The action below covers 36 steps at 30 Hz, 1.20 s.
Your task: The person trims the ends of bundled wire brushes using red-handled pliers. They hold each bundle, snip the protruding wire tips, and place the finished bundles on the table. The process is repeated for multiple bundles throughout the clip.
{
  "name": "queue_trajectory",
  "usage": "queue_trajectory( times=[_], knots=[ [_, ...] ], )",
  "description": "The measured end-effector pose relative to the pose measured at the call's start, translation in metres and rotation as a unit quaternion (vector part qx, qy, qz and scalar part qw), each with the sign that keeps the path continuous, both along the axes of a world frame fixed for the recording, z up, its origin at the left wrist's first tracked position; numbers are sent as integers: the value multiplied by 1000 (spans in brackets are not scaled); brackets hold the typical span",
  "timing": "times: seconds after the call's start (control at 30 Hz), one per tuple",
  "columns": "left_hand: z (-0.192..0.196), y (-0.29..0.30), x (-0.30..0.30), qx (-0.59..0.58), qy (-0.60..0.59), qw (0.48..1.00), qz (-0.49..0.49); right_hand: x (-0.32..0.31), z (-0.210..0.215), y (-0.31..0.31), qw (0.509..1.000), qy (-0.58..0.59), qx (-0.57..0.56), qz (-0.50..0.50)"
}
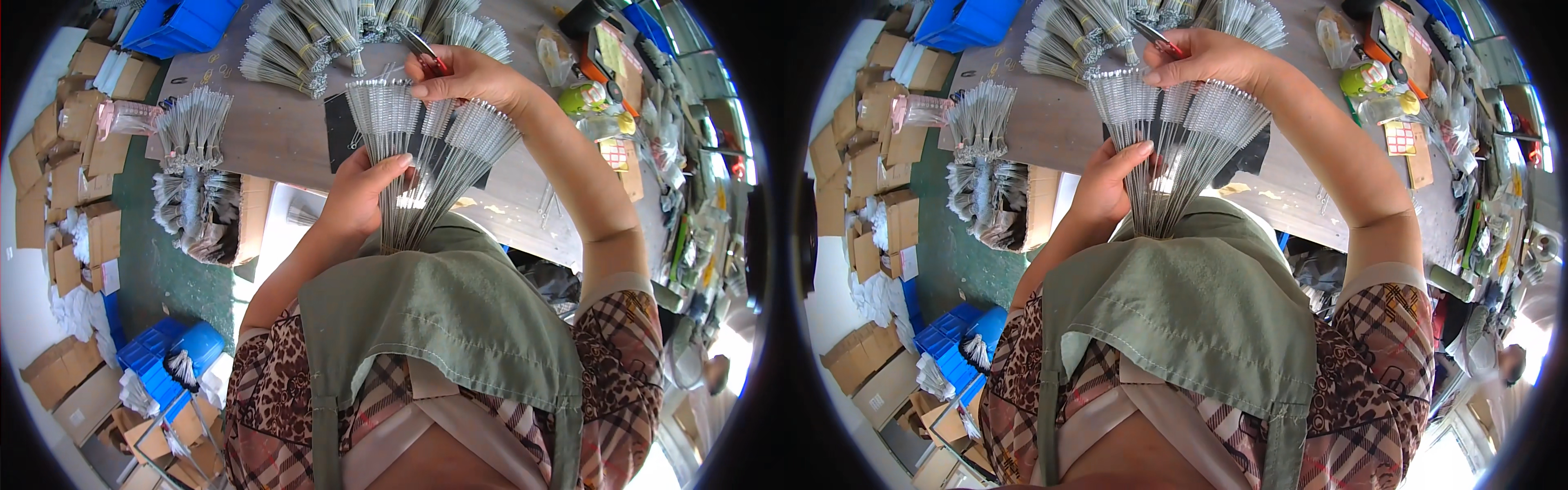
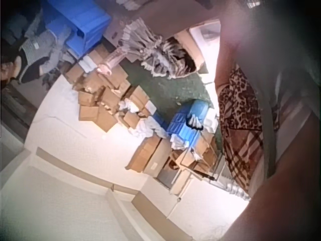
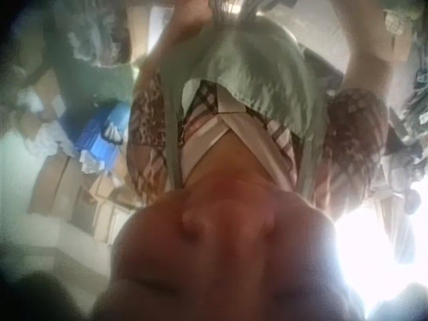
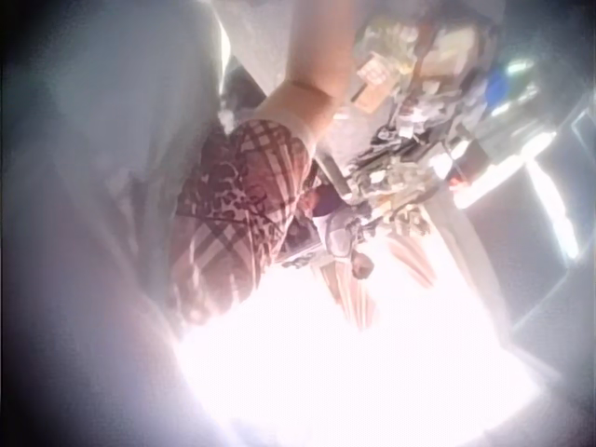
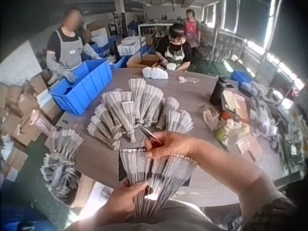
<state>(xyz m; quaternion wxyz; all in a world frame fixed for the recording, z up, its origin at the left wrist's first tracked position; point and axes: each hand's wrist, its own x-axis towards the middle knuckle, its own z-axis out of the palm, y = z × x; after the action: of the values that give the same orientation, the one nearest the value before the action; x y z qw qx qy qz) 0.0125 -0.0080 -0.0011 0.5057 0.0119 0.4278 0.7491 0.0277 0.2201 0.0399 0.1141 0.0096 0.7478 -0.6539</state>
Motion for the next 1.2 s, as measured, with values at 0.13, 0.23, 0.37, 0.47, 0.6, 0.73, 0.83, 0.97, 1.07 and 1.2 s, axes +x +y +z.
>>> queue_trajectory(
  times=[0.13,0.23,0.37,0.47,0.6,0.73,0.83,0.97,1.07,1.2],
  knots=[
    [5,-1,2,-4,-6,1000,8,2,0,2,999,12,-32,36],
    [3,-3,3,-3,-1,1000,6,2,-6,-4,994,84,-65,11],
    [2,-3,7,2,5,1000,21,7,5,-4,997,31,-65,28],
    [14,-2,10,-47,33,998,-10,2,-14,7,992,69,-85,59],
    [15,0,9,-54,79,995,-17,7,-14,8,996,6,-81,45],
    [2,1,9,11,-4,1000,-1,4,-8,4,994,-13,-99,38],
    [7,4,7,26,-3,1000,3,8,4,0,992,-17,-126,9],
    [4,5,6,17,11,1000,2,6,1,2,990,11,-142,13],
    [1,5,5,25,4,1000,-15,5,-14,12,990,2,-136,43],
    [6,7,5,24,-16,1000,-6,7,0,3,992,-4,-124,-9]
  ],
)
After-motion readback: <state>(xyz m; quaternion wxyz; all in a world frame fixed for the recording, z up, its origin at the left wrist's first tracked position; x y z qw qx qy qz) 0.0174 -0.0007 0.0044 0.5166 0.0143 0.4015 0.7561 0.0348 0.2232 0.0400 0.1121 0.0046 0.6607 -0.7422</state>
